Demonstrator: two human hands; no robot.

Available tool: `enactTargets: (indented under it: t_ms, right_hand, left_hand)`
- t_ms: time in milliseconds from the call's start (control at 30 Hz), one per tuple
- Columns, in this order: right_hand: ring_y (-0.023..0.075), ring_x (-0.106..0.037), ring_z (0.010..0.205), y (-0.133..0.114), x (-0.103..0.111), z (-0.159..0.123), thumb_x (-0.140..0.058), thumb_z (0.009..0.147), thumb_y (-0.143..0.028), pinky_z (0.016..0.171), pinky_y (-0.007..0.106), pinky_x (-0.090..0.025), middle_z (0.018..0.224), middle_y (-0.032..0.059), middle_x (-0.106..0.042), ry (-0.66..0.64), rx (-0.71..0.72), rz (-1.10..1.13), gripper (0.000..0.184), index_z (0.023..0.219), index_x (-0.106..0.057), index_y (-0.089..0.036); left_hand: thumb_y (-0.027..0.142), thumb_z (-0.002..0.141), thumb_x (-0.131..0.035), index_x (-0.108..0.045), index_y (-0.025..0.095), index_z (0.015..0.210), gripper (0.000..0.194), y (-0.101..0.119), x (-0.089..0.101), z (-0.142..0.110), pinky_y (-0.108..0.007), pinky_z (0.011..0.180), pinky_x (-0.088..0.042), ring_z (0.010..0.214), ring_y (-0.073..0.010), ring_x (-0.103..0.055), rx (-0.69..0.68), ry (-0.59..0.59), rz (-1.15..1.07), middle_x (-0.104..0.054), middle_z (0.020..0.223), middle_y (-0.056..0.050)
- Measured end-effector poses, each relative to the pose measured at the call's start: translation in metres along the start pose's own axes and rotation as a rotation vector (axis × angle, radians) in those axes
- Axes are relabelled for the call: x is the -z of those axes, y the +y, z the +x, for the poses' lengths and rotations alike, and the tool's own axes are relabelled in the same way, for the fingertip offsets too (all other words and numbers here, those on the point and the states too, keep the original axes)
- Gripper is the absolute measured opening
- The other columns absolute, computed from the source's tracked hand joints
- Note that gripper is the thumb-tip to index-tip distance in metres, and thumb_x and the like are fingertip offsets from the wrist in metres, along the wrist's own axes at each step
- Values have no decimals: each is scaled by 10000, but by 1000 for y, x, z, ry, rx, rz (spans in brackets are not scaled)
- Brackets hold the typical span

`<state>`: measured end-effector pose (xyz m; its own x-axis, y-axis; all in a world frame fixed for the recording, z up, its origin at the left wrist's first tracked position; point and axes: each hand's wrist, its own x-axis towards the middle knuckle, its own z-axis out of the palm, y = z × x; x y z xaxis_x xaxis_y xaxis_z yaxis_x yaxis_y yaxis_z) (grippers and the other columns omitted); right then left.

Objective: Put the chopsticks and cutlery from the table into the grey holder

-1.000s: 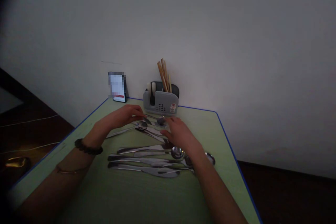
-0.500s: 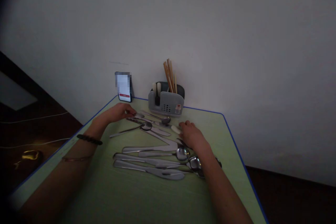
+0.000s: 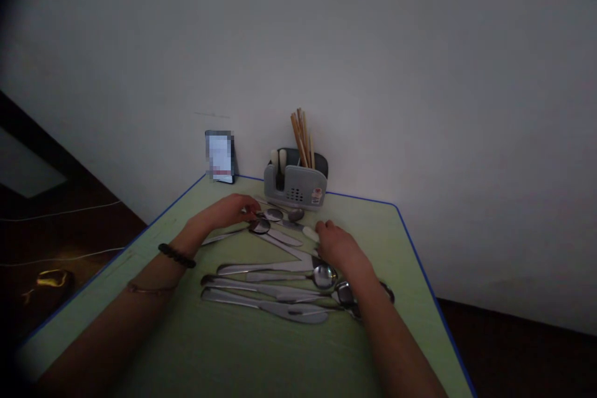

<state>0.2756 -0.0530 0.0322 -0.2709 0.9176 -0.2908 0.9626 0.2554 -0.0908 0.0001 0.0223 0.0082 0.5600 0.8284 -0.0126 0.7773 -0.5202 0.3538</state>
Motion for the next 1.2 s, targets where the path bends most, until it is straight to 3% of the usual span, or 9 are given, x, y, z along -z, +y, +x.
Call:
enactTargets:
  t_ms: [200, 333, 467, 567, 700, 833, 1033, 1200]
  right_hand:
    - [219, -603, 935, 6, 2, 3, -479, 803, -85, 780, 285, -406, 1089, 151, -608, 59, 39, 40, 287, 1076, -561, -123]
    - [184, -566, 830, 8, 20, -5, -463, 898, -297, 726, 275, -416, 918, 87, -616, 281, 240, 293, 196, 908, -597, -154]
    - [149, -520, 741, -3, 37, -16, -544, 856, -382, 651, 258, -415, 845, 40, -578, 464, 336, 631, 216, 869, -631, -185]
    - [111, -460, 582, -11, 40, -21, -580, 825, -421, 539, 241, -383, 726, -7, -553, 388, 361, 933, 246, 933, -622, -204]
    - [97, -464, 517, -13, 37, -23, -587, 810, -485, 522, 239, -394, 618, -44, -507, 273, 447, 1221, 314, 933, -564, -198]
    - [112, -518, 568, -15, 37, -23, -483, 853, -549, 579, 252, -413, 590, -25, -537, 323, 467, 1197, 395, 904, -570, -167]
    - [105, -538, 516, -20, 42, -23, -601, 796, -439, 494, 221, -400, 614, -32, -572, 492, 218, 1034, 291, 915, -585, -174]
    - [115, -544, 557, -19, 72, -25, -597, 804, -392, 506, 227, -401, 639, -2, -612, 591, 252, 791, 258, 912, -649, -164]
  left_hand:
    - [265, 828, -565, -671, 144, 1001, 237, 9, 4, -3, -276, 787, -454, 888, -207, -628, -31, 1, -21, -698, 984, -86]
    - [319, 843, -579, -646, 156, 1057, 277, 36, 13, -5, -274, 835, -450, 946, -195, -612, -115, -9, -138, -675, 1048, -73]
    - [407, 823, -614, -555, 193, 1205, 442, 66, 20, -11, -300, 875, -447, 1042, -203, -575, -187, -50, -289, -613, 1195, -77]
    - [428, 848, -578, -445, 219, 1314, 527, 80, 20, -15, -311, 861, -455, 1063, -205, -565, -225, -119, -440, -576, 1248, -88]
    - [385, 936, -420, -495, 183, 1233, 367, 89, 21, -16, -278, 762, -465, 876, -165, -597, -275, -194, -533, -637, 1060, -76]
    - [383, 920, -452, -556, 158, 1065, 287, 88, 22, -13, -257, 722, -436, 827, -155, -552, -292, -51, -445, -621, 962, -56]
    - [400, 886, -510, -596, 150, 829, 270, 76, 19, -7, -196, 543, -356, 559, -96, -482, -227, 6, -424, -560, 630, 34]
    - [391, 937, -393, -636, 152, 827, 357, 58, 13, 0, -209, 548, -349, 553, -116, -527, -116, 115, -271, -611, 622, 3]
